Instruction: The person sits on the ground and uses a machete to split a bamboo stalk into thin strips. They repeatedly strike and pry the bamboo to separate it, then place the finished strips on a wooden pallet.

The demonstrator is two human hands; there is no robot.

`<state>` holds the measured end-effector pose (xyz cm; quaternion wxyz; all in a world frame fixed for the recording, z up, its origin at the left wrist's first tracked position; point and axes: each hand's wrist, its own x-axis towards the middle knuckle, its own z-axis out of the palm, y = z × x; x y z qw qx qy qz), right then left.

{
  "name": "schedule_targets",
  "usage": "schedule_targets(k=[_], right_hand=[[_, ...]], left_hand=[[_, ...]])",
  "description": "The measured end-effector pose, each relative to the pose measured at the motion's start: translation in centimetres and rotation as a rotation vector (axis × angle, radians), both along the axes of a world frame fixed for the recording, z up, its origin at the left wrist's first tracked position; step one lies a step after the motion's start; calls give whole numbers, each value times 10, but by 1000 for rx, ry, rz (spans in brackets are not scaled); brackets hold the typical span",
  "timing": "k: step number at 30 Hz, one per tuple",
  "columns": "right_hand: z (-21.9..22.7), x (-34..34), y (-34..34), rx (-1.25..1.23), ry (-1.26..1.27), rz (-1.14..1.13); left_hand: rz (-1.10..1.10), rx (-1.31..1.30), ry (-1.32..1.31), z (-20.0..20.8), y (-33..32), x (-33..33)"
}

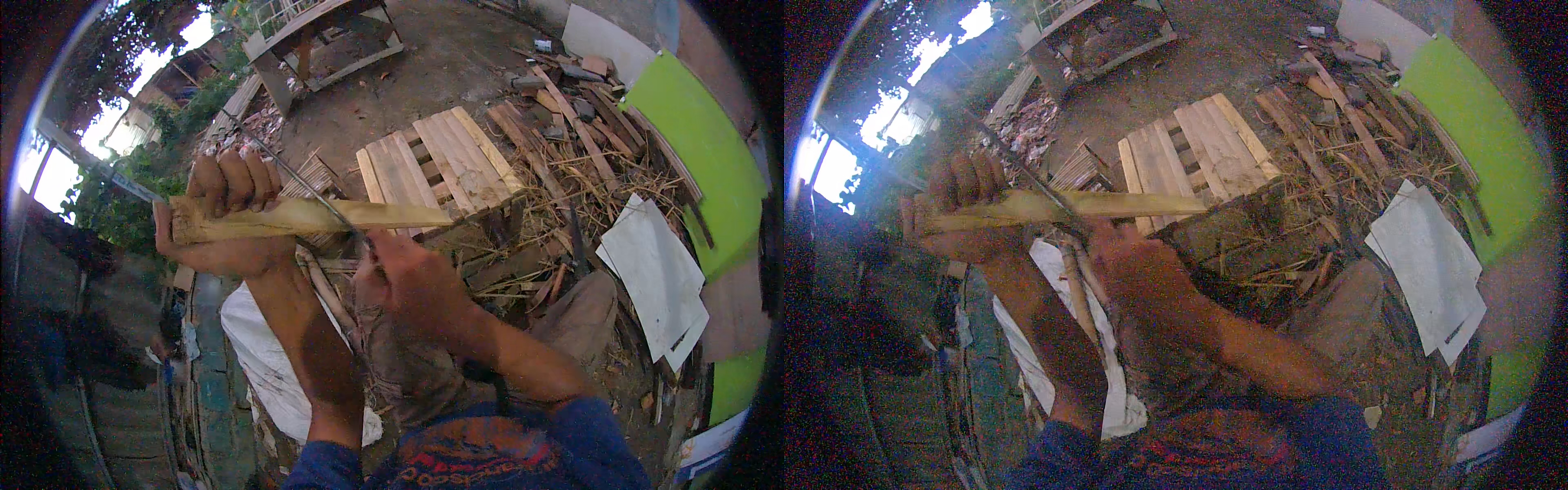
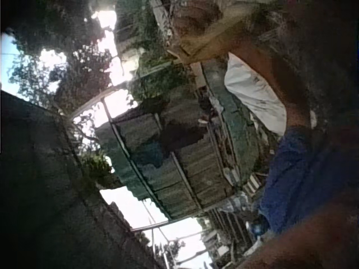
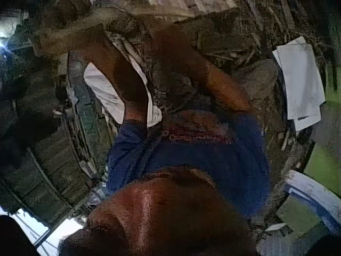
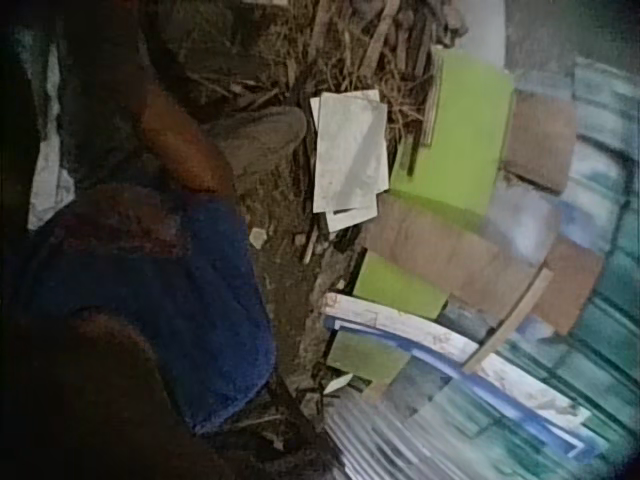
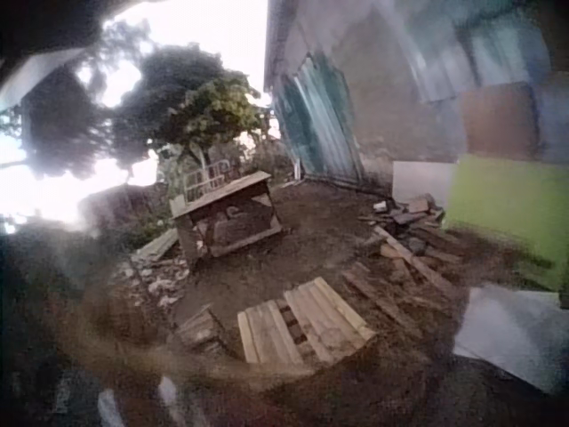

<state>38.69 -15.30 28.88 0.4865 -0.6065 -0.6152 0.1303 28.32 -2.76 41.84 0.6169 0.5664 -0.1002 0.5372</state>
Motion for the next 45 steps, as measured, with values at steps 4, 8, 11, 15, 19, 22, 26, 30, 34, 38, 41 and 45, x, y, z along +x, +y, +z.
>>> schedule_targets(k=[4,8,11,15,19,22,26,30,34,38,41,45], right_hand=[[-49,19,7,-64,-19,-25],[-33,3,-16,-24,-145,11],[-71,31,9,-304,-104,-105],[-74,23,6,-157,-69,-58],[-101,39,5,-235,-62,-83],[-101,48,12,-275,-48,-132],[-109,36,4,-53,101,-69],[-139,67,16,-306,72,-150],[-128,52,5,-23,92,-124],[-157,76,12,-286,26,-211],[-142,63,12,-162,43,-217],[-173,64,5,-345,-42,-259]], left_hand=[[-188,134,54,-7,5,-24],[-146,146,69,-12,-6,-26],[-154,113,71,-14,-8,-27],[-151,133,58,-10,-11,-22],[33,6,7,-9,-15,-11],[-91,87,59,-6,5,-14],[4,76,70,5,5,10],[62,64,19,16,2,34],[72,19,45,16,12,33],[21,4,84,19,22,42],[58,6,90,21,27,47],[262,-128,56,22,17,65]])
